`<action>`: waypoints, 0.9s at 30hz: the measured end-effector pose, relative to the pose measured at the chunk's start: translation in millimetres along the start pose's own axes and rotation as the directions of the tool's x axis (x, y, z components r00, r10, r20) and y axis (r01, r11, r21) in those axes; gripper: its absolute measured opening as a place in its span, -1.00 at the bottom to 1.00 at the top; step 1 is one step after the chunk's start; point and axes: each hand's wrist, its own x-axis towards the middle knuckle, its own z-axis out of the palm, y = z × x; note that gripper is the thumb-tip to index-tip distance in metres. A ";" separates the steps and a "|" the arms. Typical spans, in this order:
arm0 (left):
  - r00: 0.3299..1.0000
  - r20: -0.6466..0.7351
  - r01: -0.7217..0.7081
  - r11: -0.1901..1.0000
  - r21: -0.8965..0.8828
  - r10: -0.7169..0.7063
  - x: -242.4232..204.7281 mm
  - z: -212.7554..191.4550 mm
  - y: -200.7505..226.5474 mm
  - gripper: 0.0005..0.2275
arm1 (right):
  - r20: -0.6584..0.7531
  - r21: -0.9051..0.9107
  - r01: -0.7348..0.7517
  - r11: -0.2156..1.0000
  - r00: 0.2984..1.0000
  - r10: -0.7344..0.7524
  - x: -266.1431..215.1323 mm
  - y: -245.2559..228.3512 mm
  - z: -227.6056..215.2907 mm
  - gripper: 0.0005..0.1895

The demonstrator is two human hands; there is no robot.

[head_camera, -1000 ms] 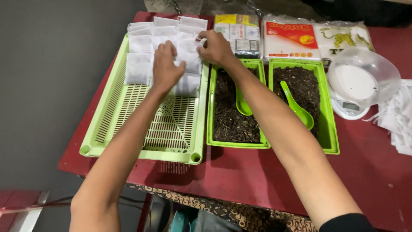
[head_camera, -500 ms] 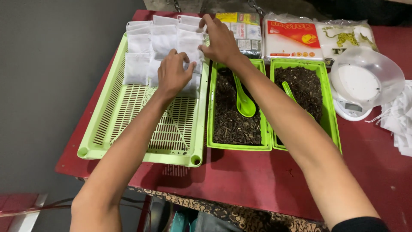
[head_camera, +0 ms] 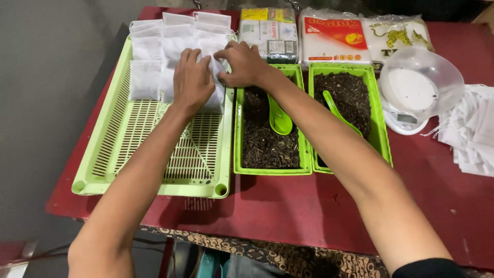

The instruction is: Filling small filter bags with loose tea leaves using a plastic spoon

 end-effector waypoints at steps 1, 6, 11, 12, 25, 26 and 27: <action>1.000 -0.001 0.001 1.000 0.001 -0.001 -0.6 5.6 -2.0 -0.74 | 0.000 0.000 0.002 1.000 1.000 -0.002 -0.7 -1.2 -0.4 -0.30; 0.957 0.228 0.153 0.980 0.126 -0.178 -1.4 13.0 -5.0 -0.50 | 0.053 -0.048 -0.089 0.995 0.994 0.091 -1.2 -10.9 -3.7 -0.32; 0.919 0.313 0.220 0.970 0.102 -0.241 -0.8 6.5 -4.2 -0.49 | 0.061 -0.036 -0.077 0.996 0.995 0.079 -3.8 -14.7 -6.8 -0.38; 0.903 0.348 0.231 0.968 0.101 -0.252 0.8 5.4 -3.1 -0.47 | 0.043 -0.040 -0.056 0.998 0.997 0.057 -4.4 -13.3 -6.9 -0.41; 0.925 -0.270 -0.363 0.835 -0.415 0.267 24.8 -60.5 58.8 -0.64 | -0.263 0.021 0.303 0.953 0.921 -0.287 -96.3 -28.8 -127.0 -0.68; 0.936 -0.251 -0.341 0.809 -0.480 0.246 28.6 -57.6 74.3 -0.56 | -0.248 0.113 0.266 0.957 0.941 -0.232 -115.4 -33.7 -145.0 -0.69; 0.947 -0.228 -0.317 0.778 -0.542 0.227 32.2 -54.7 89.9 -0.47 | -0.228 0.205 0.225 0.953 0.958 -0.177 -134.8 -38.7 -162.4 -0.70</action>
